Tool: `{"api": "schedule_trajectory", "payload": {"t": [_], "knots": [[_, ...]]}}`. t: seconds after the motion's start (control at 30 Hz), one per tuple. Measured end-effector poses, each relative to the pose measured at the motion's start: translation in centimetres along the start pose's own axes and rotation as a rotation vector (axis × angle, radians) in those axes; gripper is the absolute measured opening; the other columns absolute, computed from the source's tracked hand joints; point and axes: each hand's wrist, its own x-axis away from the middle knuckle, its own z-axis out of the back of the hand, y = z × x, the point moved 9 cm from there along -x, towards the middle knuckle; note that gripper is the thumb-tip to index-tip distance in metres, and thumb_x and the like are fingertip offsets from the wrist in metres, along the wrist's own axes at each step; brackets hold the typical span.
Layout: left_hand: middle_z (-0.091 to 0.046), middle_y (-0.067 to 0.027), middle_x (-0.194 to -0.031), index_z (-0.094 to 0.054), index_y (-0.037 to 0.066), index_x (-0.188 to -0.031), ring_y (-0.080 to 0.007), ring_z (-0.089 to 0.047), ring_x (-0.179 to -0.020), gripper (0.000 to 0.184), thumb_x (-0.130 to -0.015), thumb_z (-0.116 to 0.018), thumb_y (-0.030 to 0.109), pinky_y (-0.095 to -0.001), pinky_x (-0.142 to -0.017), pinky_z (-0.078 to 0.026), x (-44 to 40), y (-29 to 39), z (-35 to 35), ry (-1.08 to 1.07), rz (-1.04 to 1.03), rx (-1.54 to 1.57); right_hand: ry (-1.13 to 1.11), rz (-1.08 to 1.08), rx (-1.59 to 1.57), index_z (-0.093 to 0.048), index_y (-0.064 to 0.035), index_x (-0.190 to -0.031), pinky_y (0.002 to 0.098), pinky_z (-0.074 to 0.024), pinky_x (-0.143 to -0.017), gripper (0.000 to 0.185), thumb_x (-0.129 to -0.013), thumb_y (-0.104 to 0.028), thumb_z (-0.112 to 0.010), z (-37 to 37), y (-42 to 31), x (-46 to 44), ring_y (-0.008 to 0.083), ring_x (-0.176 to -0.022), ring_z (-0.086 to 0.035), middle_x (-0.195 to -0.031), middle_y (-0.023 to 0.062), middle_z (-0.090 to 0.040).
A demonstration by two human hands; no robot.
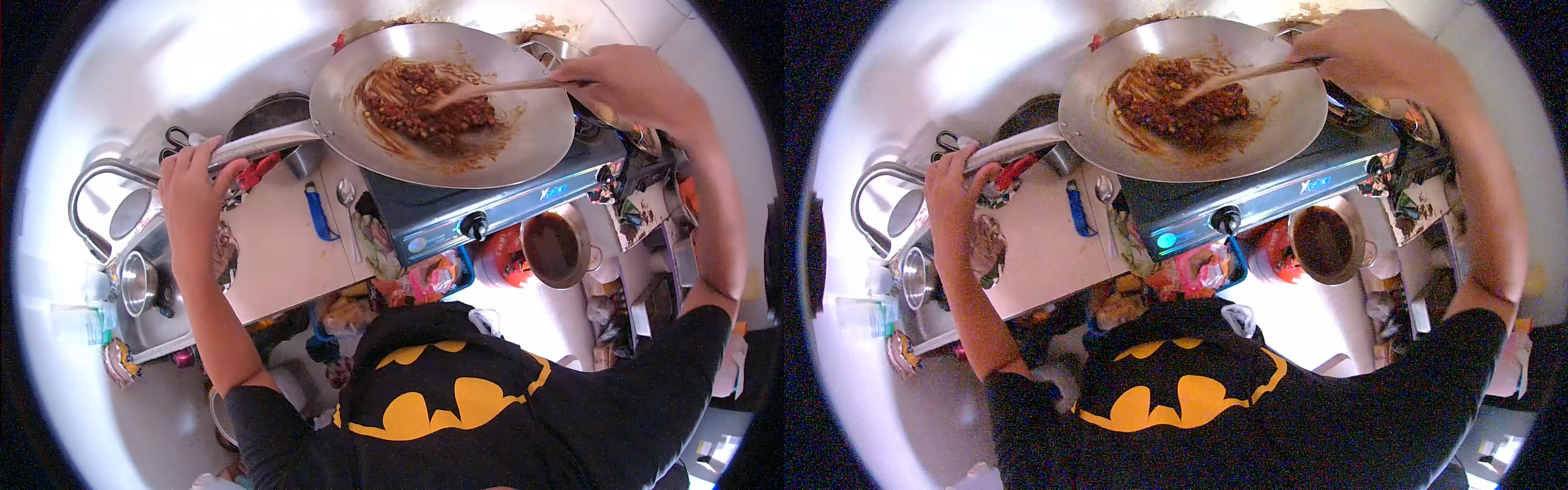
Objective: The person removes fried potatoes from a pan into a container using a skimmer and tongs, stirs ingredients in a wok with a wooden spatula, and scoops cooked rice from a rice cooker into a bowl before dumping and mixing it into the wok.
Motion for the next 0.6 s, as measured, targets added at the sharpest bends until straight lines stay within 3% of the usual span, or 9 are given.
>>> {"api": "schedule_trajectory", "payload": {"t": [0.07,0.17,0.2,0.3,0.4,0.5,0.53,0.6], "knots": [[-0.062,-0.0073,-0.099,-0.064,0.01,-0.108,-0.0269,-0.053,-0.096,0.046,-0.074,-0.068,0.04,-0.0392,-0.083,-0.041,-0.1,0.0,-0.1,-0.001,0.001,0.017,0.018,0.083,0.064,-0.064,-0.0121,-0.109,0.0372,-0.0457,-0.08,0.032,-0.077,-0.01,-0.06,2.3,1.6,2.3,0.0274,-0.086,-0.059,-0.082,0.0111,-0.059],[-0.062,-0.0072,-0.1,-0.064,0.01,-0.108,-0.0269,-0.053,-0.097,0.046,-0.074,-0.069,0.039,-0.0394,-0.083,-0.041,-0.2,-0.2,-0.3,-0.008,0.013,0.019,-0.064,-0.057,-0.068,-0.065,-0.0089,-0.107,0.0356,-0.0451,-0.079,0.032,-0.075,-0.006,-0.06,4.0,4.1,4.2,0.0243,-0.087,-0.058,-0.084,0.0103,-0.058],[-0.062,-0.0071,-0.1,-0.064,0.01,-0.108,-0.0268,-0.053,-0.097,0.046,-0.074,-0.069,0.039,-0.0394,-0.083,-0.041,-0.2,-0.2,-0.3,-0.012,0.02,0.014,0.073,-0.024,-0.092,-0.066,-0.008,-0.106,0.036,-0.0451,-0.077,0.032,-0.074,-0.004,-0.061,4.1,5.2,5.2,0.0225,-0.087,-0.058,-0.084,0.0102,-0.058],[-0.062,-0.0069,-0.099,-0.064,0.009,-0.108,-0.0269,-0.053,-0.096,0.044,-0.074,-0.069,0.038,-0.0395,-0.083,-0.041,-0.2,-0.2,-0.3,-0.015,0.018,0.025,-0.077,-0.057,-0.119,-0.066,-0.0108,-0.107,0.0363,-0.0456,-0.078,0.033,-0.075,-0.007,-0.062,2.4,6.5,4.3,0.0239,-0.088,-0.058,-0.086,0.01,-0.059],[-0.062,-0.007,-0.099,-0.064,0.009,-0.107,-0.027,-0.053,-0.096,0.042,-0.075,-0.069,0.036,-0.0397,-0.083,-0.041,-0.3,0.3,0.1,0.021,-0.015,0.019,-0.016,-0.008,0.098,-0.066,-0.0132,-0.109,0.0359,-0.0465,-0.079,0.032,-0.077,-0.011,-0.062,-1.0,5.0,1.4,0.0245,-0.089,-0.059,-0.086,0.0098,-0.06],[-0.062,-0.0071,-0.099,-0.064,0.009,-0.107,-0.0271,-0.053,-0.096,0.041,-0.076,-0.069,0.035,-0.0398,-0.083,-0.041,-0.3,0.1,-0.2,-0.015,0.008,0.013,0.023,-0.103,0.021,-0.066,-0.0149,-0.11,0.0369,-0.0468,-0.077,0.031,-0.079,-0.017,-0.062,-2.0,2.9,0.0,0.0249,-0.087,-0.059,-0.085,0.0097,-0.061],[-0.062,-0.0072,-0.099,-0.064,0.009,-0.107,-0.0271,-0.053,-0.096,0.041,-0.076,-0.069,0.035,-0.0397,-0.083,-0.042,-0.5,0.1,-0.1,-0.009,0.004,0.023,0.11,0.039,-0.01,-0.064,-0.0123,-0.111,0.0388,-0.0462,-0.076,0.031,-0.081,-0.017,-0.061,-1.3,3.4,0.1,0.0259,-0.087,-0.059,-0.084,0.0102,-0.061],[-0.063,-0.0073,-0.098,-0.064,0.009,-0.107,-0.0272,-0.053,-0.096,0.041,-0.076,-0.069,0.035,-0.0395,-0.083,-0.042,-0.3,0.3,0.1,-0.007,-0.005,0.04,-0.106,-0.264,-0.269,-0.064,-0.0111,-0.111,0.0393,-0.0459,-0.077,0.032,-0.08,-0.015,-0.061,-0.8,6.5,-0.2,0.0273,-0.087,-0.058,-0.086,0.0108,-0.062]]}}
